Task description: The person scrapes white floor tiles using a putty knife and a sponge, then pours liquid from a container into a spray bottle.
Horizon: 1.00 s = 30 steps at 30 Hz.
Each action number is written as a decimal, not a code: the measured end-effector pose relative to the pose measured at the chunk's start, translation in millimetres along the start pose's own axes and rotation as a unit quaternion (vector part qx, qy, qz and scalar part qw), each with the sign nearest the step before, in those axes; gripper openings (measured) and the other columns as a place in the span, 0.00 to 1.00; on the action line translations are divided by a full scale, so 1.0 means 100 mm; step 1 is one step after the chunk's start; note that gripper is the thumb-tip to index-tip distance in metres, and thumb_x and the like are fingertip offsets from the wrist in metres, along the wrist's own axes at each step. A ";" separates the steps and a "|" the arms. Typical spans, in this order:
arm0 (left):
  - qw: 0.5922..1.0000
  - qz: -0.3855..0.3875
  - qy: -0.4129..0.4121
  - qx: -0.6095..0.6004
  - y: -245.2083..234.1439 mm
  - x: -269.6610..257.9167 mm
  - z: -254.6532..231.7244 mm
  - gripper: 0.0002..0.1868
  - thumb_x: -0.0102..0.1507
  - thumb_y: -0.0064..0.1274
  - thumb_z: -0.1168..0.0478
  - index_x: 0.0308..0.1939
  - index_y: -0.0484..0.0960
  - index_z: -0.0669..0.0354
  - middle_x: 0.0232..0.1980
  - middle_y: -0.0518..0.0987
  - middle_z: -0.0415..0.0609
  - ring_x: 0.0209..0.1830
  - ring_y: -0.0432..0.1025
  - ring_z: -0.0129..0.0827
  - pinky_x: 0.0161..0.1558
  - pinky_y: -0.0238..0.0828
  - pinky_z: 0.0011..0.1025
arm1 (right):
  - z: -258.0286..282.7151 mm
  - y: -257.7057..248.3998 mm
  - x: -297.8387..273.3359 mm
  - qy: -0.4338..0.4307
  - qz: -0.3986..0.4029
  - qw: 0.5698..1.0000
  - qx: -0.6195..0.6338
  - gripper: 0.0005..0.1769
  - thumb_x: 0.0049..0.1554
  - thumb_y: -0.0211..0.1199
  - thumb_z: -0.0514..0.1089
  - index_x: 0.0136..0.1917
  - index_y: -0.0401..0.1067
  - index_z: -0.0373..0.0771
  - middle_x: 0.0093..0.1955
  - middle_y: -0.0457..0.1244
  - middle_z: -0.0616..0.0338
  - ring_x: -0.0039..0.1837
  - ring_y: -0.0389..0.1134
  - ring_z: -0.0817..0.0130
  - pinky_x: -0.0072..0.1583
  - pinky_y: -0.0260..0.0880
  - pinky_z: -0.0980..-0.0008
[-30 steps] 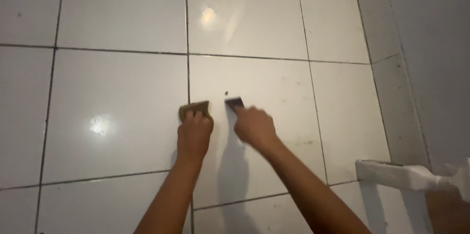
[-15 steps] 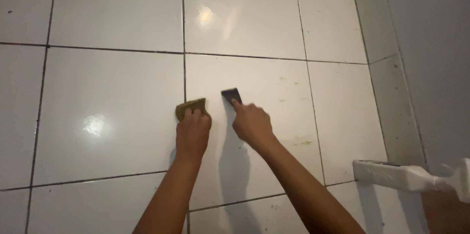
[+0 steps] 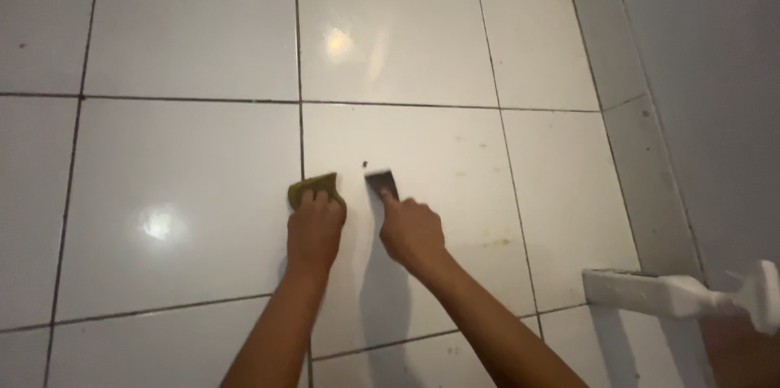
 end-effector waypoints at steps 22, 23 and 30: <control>0.999 0.044 0.019 0.019 -0.06 0.04 0.03 0.04 0.55 0.56 0.73 0.29 0.83 0.62 0.40 0.80 0.51 0.48 0.75 0.44 0.37 0.81 0.36 | -3.20 0.26 -1.22 0.177 0.088 0.970 0.145 0.21 0.54 0.67 0.58 0.61 0.82 0.60 0.26 0.70 0.51 0.27 0.58 0.68 0.37 0.63 0.62; 0.998 0.053 0.011 0.014 -0.04 0.03 0.04 0.04 0.57 0.56 0.73 0.29 0.83 0.62 0.41 0.80 0.51 0.48 0.75 0.43 0.37 0.81 0.36 | -3.10 0.25 -1.15 0.175 0.088 0.970 0.145 0.21 0.54 0.67 0.58 0.61 0.82 0.60 0.26 0.70 0.51 0.27 0.58 0.68 0.37 0.63 0.62; 0.999 0.047 0.007 0.004 0.07 0.04 0.06 0.02 0.55 0.57 0.72 0.31 0.83 0.64 0.43 0.80 0.53 0.49 0.75 0.44 0.37 0.81 0.37 | -2.11 0.05 -0.52 0.038 0.100 0.993 0.041 0.20 0.58 0.61 0.59 0.64 0.76 0.68 0.28 0.70 0.56 0.26 0.60 0.67 0.38 0.65 0.64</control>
Point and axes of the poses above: each hand's wrist, its own x-axis towards the middle knuckle, its own y-axis out of the palm, z = x × y, the point moved 3 cm from there along x, towards the middle knuckle
